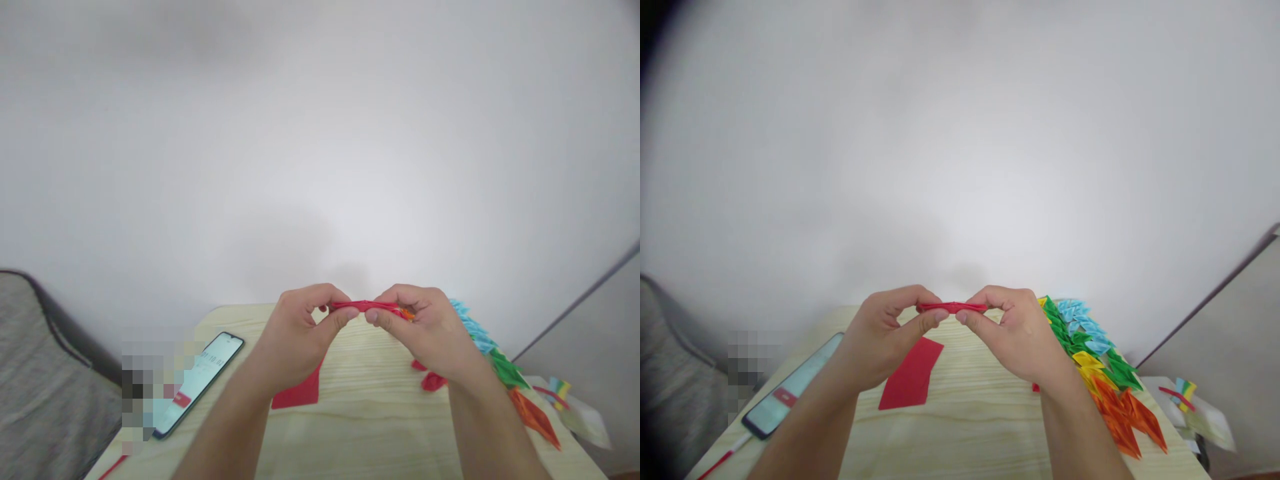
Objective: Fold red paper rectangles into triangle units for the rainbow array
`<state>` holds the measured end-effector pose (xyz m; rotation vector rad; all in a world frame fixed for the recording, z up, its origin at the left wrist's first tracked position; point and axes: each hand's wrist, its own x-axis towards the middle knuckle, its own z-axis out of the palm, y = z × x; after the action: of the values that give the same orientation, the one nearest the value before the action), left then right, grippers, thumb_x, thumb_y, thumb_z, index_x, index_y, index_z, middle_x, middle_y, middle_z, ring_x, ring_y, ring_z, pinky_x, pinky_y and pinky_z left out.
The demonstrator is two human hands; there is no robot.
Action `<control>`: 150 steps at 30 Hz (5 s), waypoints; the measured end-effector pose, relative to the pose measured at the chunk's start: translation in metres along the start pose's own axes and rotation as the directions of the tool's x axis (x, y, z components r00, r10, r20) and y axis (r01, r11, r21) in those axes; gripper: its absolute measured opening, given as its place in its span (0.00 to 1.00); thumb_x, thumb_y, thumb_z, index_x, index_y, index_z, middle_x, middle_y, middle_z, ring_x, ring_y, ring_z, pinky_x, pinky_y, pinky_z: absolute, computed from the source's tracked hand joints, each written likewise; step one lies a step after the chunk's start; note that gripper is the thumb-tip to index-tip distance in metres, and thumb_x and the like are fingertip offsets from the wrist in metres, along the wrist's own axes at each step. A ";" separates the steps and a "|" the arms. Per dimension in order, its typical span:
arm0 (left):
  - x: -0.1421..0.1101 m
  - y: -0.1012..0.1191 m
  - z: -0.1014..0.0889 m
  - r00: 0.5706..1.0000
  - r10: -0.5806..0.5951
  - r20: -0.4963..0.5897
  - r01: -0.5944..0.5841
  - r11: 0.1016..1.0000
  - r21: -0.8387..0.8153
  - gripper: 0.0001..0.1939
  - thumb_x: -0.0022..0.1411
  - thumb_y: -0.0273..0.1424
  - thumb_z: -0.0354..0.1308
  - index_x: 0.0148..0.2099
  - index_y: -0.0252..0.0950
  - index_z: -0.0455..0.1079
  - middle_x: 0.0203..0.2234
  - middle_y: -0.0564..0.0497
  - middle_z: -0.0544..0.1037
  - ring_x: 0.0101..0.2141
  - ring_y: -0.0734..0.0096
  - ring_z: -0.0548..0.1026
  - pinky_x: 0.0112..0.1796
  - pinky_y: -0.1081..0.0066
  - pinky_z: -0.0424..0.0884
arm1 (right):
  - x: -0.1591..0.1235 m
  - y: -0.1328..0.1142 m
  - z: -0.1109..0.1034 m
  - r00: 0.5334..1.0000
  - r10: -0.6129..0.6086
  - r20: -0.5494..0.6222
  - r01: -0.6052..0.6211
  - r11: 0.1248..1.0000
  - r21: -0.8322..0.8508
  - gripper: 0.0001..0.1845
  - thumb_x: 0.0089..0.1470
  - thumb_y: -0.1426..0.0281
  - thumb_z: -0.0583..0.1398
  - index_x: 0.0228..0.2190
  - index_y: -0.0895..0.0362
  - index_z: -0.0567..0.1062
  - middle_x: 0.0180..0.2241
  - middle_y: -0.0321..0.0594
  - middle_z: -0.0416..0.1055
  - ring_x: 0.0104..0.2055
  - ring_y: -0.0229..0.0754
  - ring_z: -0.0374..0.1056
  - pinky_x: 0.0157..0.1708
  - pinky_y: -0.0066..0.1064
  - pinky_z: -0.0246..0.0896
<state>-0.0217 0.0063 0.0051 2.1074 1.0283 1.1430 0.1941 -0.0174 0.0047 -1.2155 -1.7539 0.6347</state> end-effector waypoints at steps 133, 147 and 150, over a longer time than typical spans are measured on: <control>-0.136 -0.077 0.105 0.942 -0.013 0.336 -0.060 0.976 0.207 0.08 0.62 0.22 0.58 0.40 0.40 0.74 0.37 0.48 0.78 0.43 0.59 0.73 0.44 0.60 0.69 | -0.124 0.102 0.076 0.944 0.200 0.262 -0.080 0.910 -0.407 0.07 0.51 0.78 0.66 0.31 0.54 0.80 0.35 0.38 0.76 0.42 0.44 0.71 0.45 0.33 0.65; -0.129 -0.076 0.108 0.932 -0.056 0.358 -0.039 0.966 0.254 0.07 0.61 0.23 0.59 0.40 0.40 0.75 0.36 0.49 0.78 0.43 0.59 0.73 0.45 0.60 0.68 | -0.125 0.098 0.069 0.930 0.206 0.306 -0.028 0.866 -0.499 0.04 0.58 0.72 0.65 0.36 0.54 0.81 0.38 0.41 0.75 0.45 0.44 0.70 0.48 0.33 0.65; -0.127 -0.075 0.108 0.929 -0.065 0.363 -0.035 0.964 0.263 0.07 0.61 0.23 0.59 0.39 0.40 0.74 0.35 0.49 0.78 0.42 0.60 0.73 0.44 0.61 0.68 | -0.127 0.098 0.069 0.934 0.198 0.299 -0.019 0.859 -0.511 0.04 0.59 0.72 0.64 0.36 0.54 0.81 0.39 0.41 0.74 0.44 0.44 0.70 0.47 0.33 0.65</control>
<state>-0.0011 -0.0635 -0.1625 2.3972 1.0561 0.5849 0.1961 -0.0908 -0.1532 -1.6479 -2.2484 0.4861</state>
